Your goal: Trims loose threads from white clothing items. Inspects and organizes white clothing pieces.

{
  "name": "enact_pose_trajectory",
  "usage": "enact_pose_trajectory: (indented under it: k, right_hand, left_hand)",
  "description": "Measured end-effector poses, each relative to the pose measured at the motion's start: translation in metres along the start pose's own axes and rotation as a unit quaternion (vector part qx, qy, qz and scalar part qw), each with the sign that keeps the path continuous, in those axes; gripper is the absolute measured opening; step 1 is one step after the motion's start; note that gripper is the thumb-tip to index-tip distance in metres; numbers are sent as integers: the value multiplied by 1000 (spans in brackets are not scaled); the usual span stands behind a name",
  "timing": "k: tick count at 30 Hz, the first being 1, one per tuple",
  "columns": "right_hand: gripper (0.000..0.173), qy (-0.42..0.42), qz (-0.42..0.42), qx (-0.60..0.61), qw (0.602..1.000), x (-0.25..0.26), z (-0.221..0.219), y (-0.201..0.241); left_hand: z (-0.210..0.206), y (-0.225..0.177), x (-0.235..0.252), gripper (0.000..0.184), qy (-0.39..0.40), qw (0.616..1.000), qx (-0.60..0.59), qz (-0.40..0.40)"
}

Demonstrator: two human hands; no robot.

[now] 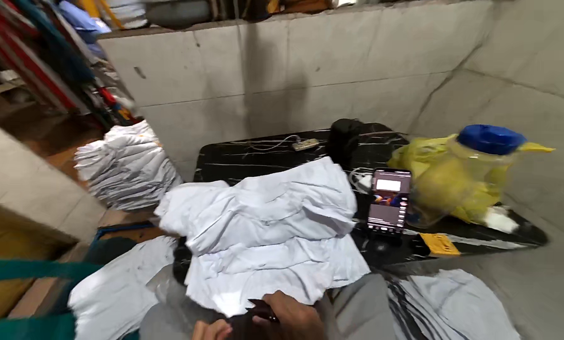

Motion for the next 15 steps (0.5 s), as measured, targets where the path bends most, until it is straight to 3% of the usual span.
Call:
enact_pose_trajectory:
  k: [5,10,15]
  right_hand:
    - [22,108,37,10,993,-6,-19,13]
    - [24,91,67,-8,994,-9,-38,23]
    - [29,51,-31,-28,998,-2,-24,19]
  left_hand:
    - [5,-4,-9,11,-17,999,-1,36]
    - [1,-8,-13,10,-39,999,-9,34]
    - [-9,-14,-13,8,-54,997,-38,27]
Point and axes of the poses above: each hand's wrist, its own x-axis towards the middle knuckle, its own z-axis out of the back of the hand, y = z × x, the point moved 5 cm from there along x, towards the middle knuckle, and after that the axes turned 5 degrees about -z, right-handed, at the moved point
